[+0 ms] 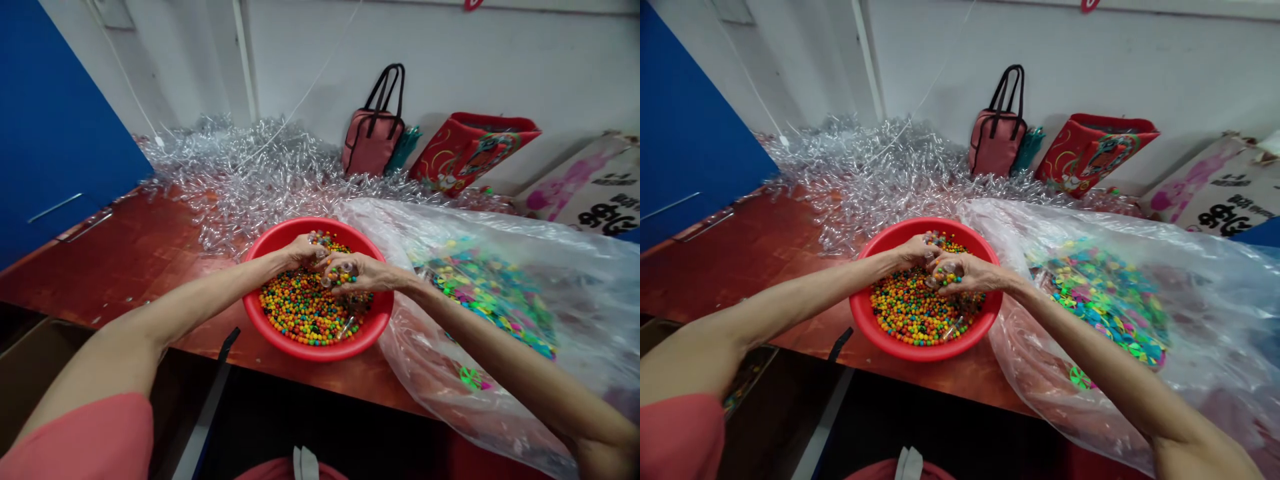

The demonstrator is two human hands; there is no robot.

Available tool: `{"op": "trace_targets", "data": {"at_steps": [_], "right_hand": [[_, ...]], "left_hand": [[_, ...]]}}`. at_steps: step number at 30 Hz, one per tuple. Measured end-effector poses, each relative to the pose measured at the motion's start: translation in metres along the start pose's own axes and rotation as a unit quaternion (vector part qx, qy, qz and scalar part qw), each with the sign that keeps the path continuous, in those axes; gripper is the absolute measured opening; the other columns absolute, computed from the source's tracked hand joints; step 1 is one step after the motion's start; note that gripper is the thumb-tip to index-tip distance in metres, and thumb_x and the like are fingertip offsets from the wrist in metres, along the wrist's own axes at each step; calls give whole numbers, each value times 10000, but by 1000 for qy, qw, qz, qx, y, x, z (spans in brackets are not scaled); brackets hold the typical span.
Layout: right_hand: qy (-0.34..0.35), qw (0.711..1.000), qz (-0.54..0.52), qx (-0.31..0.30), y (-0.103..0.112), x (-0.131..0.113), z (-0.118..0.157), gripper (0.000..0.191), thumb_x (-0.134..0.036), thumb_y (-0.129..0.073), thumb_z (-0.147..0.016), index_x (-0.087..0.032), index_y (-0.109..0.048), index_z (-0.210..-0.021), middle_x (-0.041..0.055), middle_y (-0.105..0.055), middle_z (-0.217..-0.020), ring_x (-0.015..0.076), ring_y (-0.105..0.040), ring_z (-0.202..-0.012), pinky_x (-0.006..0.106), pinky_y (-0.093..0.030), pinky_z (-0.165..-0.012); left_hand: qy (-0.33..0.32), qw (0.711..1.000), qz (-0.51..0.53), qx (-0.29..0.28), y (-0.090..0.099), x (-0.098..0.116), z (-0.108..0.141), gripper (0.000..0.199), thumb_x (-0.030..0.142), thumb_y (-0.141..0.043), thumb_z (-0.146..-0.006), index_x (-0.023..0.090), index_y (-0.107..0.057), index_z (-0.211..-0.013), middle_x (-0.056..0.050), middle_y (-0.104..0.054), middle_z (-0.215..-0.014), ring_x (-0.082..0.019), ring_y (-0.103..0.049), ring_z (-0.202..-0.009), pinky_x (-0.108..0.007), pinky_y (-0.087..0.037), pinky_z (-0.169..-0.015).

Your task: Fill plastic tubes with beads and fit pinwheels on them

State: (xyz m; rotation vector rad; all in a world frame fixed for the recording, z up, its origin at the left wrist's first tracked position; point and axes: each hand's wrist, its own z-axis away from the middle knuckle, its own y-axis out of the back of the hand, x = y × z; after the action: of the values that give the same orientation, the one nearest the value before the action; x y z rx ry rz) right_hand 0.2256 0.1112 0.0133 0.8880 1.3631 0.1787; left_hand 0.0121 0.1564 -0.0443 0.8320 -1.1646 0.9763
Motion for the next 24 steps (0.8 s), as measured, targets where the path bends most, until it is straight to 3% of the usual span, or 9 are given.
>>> {"op": "trace_targets", "data": {"at_steps": [3, 6, 8, 9, 11, 14, 18, 21, 24], "right_hand": [[-62, 967, 247, -6, 7, 17, -22, 146, -244, -689, -962, -168, -765, -1061, 128, -661, -1242, 264, -631, -1097, 429, -508, -961], [-127, 876, 466, -13, -8, 30, -51, 190, -220, -620, -999, -127, -775, -1057, 201, -663, -1250, 326, -606, -1095, 453, -490, -900], [-109, 836, 536, -48, -28, 32, -68, 203, -191, -588, -1005, -129, -781, -1012, 209, -682, -1238, 343, -597, -1111, 460, -483, -888], [-82, 831, 545, -73, -39, 32, -74, 205, -167, -578, -1001, -141, -781, -983, 196, -697, -1222, 340, -599, -1111, 456, -485, -882], [-26, 848, 517, -114, -57, 28, -79, 223, -123, -566, -988, -171, -774, -922, 157, -718, -1203, 318, -614, -1099, 440, -498, -869], [26, 906, 400, -132, -67, 21, -74, 256, -57, -568, -950, -202, -739, -826, 104, -727, -1193, 262, -636, -1059, 387, -522, -862], [46, 971, 187, -144, -56, 13, -56, 334, 65, -548, -809, -200, -731, -896, 67, -709, -1123, 193, -643, -977, 332, -533, -885], [32, 993, 46, -108, -41, 8, -40, 309, -2, -626, -824, -191, -752, -1033, 62, -684, -1211, 197, -653, -1043, 366, -526, -959], [15, 997, -67, -28, -26, 4, -21, 214, -225, -784, -864, -207, -765, -1076, 58, -688, -1271, 228, -627, -1214, 418, -472, -1093]], "left_hand": [[-27, 998, 36, 34, 25, 14, 15, 299, 228, -788, -720, 181, -628, -968, -6, -661, -805, -133, -593, -632, -266, -487, -540], [-21, 995, 92, 36, 43, 24, 35, 346, 244, -851, -677, 169, -661, -956, -33, -691, -866, -152, -637, -710, -276, -535, -574], [-5, 993, 117, 25, 49, 28, 46, 354, 238, -872, -657, 167, -672, -941, -35, -698, -858, -156, -643, -726, -287, -555, -594], [2, 992, 125, 22, 50, 29, 51, 371, 236, -877, -651, 171, -674, -955, -36, -705, -865, -159, -644, -733, -290, -557, -595], [12, 991, 132, 21, 53, 30, 57, 411, 240, -886, -641, 181, -674, -988, -45, -722, -901, -166, -648, -751, -287, -548, -589], [7, 994, 107, 19, 57, 31, 56, 378, 273, -872, -663, 180, -677, -973, -48, -715, -898, -161, -630, -749, -279, -526, -595], [-52, 993, -100, 24, 61, 24, 40, 192, 214, -792, -677, 187, -685, -834, -16, -670, -791, -159, -597, -723, -300, -510, -686], [-75, 954, -290, 16, 49, 12, 25, 189, 86, -769, -564, 201, -660, -667, -18, -652, -703, -211, -634, -782, -313, -490, -768], [-86, 950, -300, 12, 19, -1, 9, 214, 103, -797, -552, 210, -614, -578, -37, -644, -638, -274, -680, -848, -307, -485, -760]]}}
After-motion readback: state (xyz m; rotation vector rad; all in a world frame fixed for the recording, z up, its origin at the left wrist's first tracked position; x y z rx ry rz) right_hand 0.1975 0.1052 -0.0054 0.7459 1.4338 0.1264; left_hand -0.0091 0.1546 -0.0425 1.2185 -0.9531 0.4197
